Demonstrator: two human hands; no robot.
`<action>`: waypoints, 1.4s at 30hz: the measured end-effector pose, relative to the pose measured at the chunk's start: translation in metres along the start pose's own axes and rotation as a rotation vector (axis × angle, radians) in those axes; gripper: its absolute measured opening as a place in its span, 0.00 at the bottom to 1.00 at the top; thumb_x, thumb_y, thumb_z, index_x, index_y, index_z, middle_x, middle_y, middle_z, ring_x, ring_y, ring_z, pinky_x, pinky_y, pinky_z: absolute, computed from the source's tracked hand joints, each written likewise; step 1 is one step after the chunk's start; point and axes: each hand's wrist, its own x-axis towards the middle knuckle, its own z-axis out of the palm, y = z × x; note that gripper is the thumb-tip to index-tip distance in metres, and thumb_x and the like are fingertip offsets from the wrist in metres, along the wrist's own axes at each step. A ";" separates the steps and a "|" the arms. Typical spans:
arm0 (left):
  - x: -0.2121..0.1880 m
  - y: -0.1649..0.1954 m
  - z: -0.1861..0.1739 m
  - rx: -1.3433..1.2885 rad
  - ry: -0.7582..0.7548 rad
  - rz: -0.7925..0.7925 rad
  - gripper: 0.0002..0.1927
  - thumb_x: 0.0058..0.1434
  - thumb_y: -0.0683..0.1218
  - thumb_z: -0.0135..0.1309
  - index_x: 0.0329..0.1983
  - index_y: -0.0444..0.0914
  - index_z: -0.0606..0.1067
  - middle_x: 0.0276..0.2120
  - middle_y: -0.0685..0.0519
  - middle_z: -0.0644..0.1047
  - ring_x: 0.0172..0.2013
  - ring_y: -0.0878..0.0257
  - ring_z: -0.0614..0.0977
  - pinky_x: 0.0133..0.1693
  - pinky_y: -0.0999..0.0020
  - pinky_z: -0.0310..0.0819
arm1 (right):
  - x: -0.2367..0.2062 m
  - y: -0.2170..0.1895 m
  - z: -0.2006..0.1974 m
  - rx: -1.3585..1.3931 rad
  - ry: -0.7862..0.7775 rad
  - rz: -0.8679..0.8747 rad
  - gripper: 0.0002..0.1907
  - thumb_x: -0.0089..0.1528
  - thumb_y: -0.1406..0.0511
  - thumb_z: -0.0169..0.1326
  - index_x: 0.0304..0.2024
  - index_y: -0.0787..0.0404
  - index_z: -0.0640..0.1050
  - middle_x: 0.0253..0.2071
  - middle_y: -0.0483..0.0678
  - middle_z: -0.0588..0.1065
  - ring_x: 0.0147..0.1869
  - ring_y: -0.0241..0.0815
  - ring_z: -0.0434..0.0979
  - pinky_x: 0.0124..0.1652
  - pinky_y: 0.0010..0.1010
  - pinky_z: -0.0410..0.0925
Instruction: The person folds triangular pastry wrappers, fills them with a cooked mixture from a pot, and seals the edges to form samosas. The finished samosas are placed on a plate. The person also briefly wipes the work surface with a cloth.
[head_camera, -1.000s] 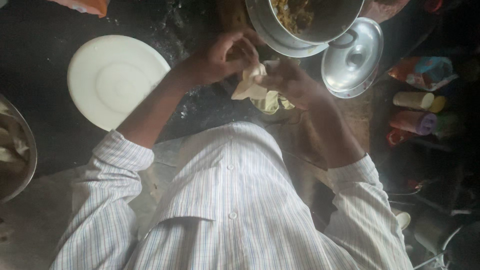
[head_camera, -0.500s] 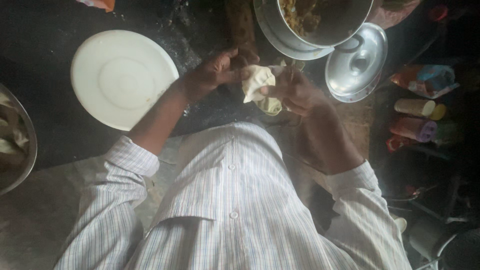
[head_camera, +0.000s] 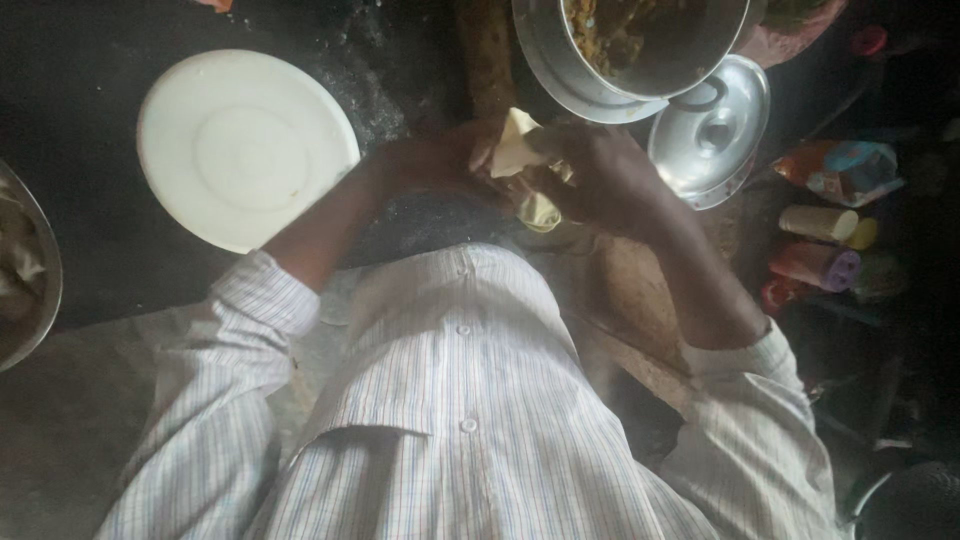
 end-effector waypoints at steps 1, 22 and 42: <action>-0.003 0.004 0.002 0.094 0.062 -0.072 0.48 0.52 0.58 0.69 0.72 0.42 0.62 0.62 0.48 0.75 0.61 0.57 0.78 0.58 0.60 0.76 | -0.002 -0.012 -0.002 -0.118 -0.016 -0.001 0.14 0.66 0.66 0.58 0.54 0.58 0.82 0.44 0.56 0.81 0.45 0.50 0.83 0.45 0.42 0.74; 0.009 0.045 0.008 0.122 0.142 0.431 0.36 0.68 0.41 0.67 0.74 0.41 0.62 0.62 0.50 0.77 0.63 0.59 0.80 0.68 0.63 0.77 | -0.020 -0.084 -0.028 -0.422 0.274 -0.502 0.20 0.56 0.70 0.65 0.50 0.67 0.78 0.49 0.51 0.79 0.55 0.47 0.82 0.54 0.41 0.73; 0.009 0.080 -0.003 0.170 0.248 0.666 0.34 0.70 0.43 0.65 0.73 0.40 0.60 0.69 0.48 0.68 0.69 0.55 0.73 0.73 0.58 0.71 | -0.031 -0.099 -0.052 -0.553 0.318 -0.495 0.23 0.65 0.62 0.63 0.61 0.62 0.75 0.63 0.53 0.74 0.61 0.50 0.79 0.59 0.43 0.73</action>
